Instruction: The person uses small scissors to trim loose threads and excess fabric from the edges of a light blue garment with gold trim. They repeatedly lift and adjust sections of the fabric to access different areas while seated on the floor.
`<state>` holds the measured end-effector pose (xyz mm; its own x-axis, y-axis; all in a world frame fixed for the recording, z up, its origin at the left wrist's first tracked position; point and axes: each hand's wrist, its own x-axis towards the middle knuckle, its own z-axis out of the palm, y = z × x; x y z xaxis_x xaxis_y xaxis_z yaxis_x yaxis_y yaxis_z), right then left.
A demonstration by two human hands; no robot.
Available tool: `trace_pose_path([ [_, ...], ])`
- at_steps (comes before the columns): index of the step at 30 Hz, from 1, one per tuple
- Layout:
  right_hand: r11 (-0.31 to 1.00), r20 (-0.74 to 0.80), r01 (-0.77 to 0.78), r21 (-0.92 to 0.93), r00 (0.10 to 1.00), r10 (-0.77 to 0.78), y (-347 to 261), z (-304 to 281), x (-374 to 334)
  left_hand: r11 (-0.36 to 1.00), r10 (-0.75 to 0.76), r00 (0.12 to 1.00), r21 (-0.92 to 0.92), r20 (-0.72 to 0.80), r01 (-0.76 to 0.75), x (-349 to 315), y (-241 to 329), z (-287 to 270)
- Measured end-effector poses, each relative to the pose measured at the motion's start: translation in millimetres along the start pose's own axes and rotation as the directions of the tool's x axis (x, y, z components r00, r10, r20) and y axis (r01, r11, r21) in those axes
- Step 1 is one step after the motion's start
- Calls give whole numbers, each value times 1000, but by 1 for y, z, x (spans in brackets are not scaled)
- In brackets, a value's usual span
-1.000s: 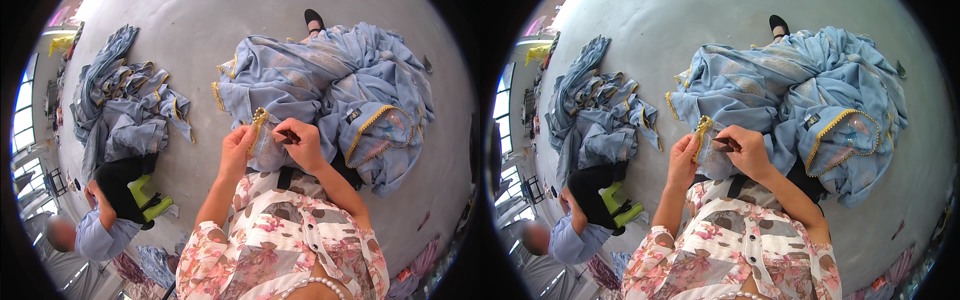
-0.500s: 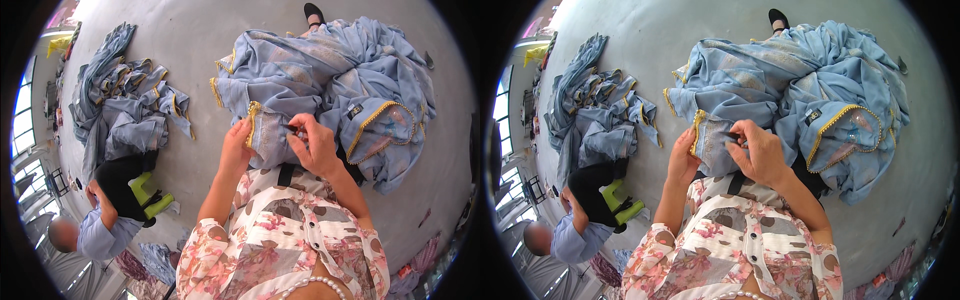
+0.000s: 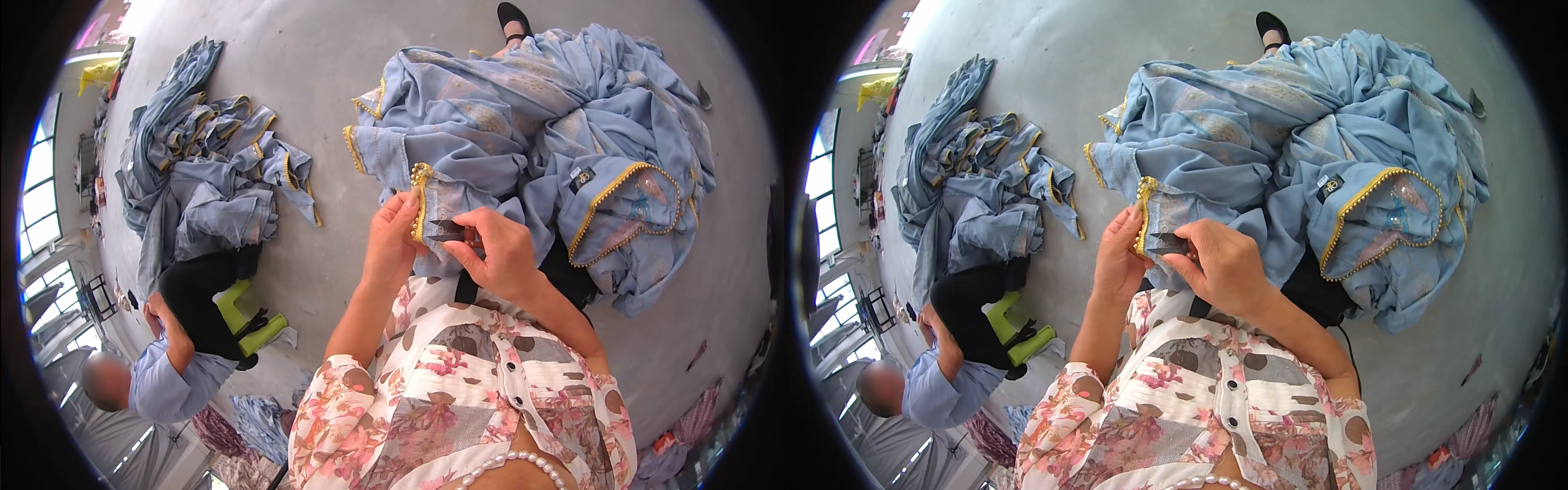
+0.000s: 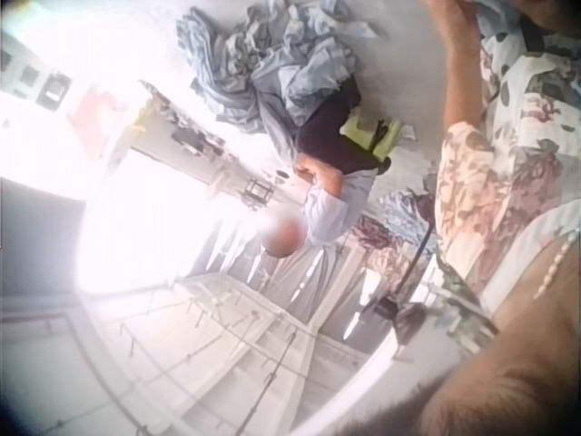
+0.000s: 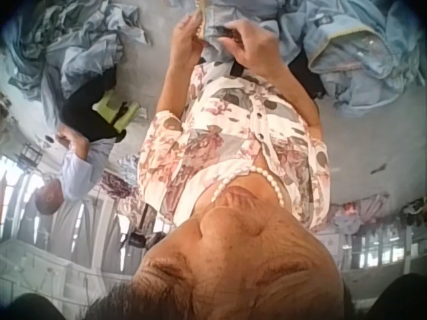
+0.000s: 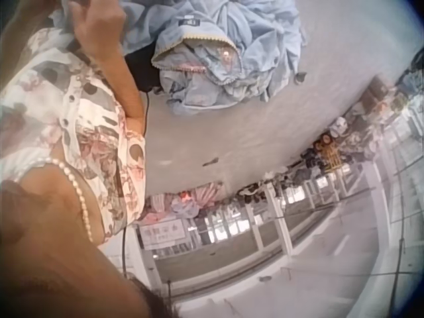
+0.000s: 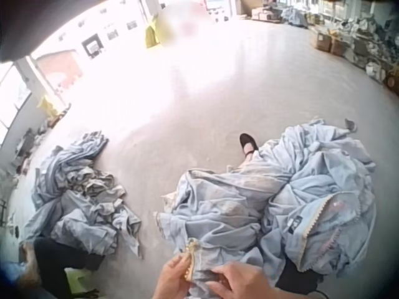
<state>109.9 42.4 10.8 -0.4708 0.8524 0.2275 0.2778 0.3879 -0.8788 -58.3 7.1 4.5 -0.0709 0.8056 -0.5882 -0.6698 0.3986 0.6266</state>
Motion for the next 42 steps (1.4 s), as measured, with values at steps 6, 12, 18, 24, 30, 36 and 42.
trace_pose_path([
  [6,995,-9,-79,61,997,79,4,-2,-1,1000,22,998,-2,59,-22,2,-9,-9],
  [12,954,-121,-169,246,972,203,15,-18,9,998,-16,1000,-56,18,17,1,-7,-3],
  [18,986,-127,93,-137,986,-111,31,-16,24,995,-17,995,-92,96,26,-2,-3,-2],
  [24,962,-86,205,-183,971,-223,33,-19,31,994,-1,994,-105,108,12,0,-5,-5],
  [30,985,-70,158,-66,984,-162,32,-16,27,998,-19,990,-61,140,27,0,-5,-4],
  [36,967,-33,214,-140,975,-220,29,-18,30,999,-37,989,-1,143,37,0,-3,1],
  [42,801,3,-300,518,937,349,22,-18,21,996,-81,979,-15,189,86,2,-3,-6],
])
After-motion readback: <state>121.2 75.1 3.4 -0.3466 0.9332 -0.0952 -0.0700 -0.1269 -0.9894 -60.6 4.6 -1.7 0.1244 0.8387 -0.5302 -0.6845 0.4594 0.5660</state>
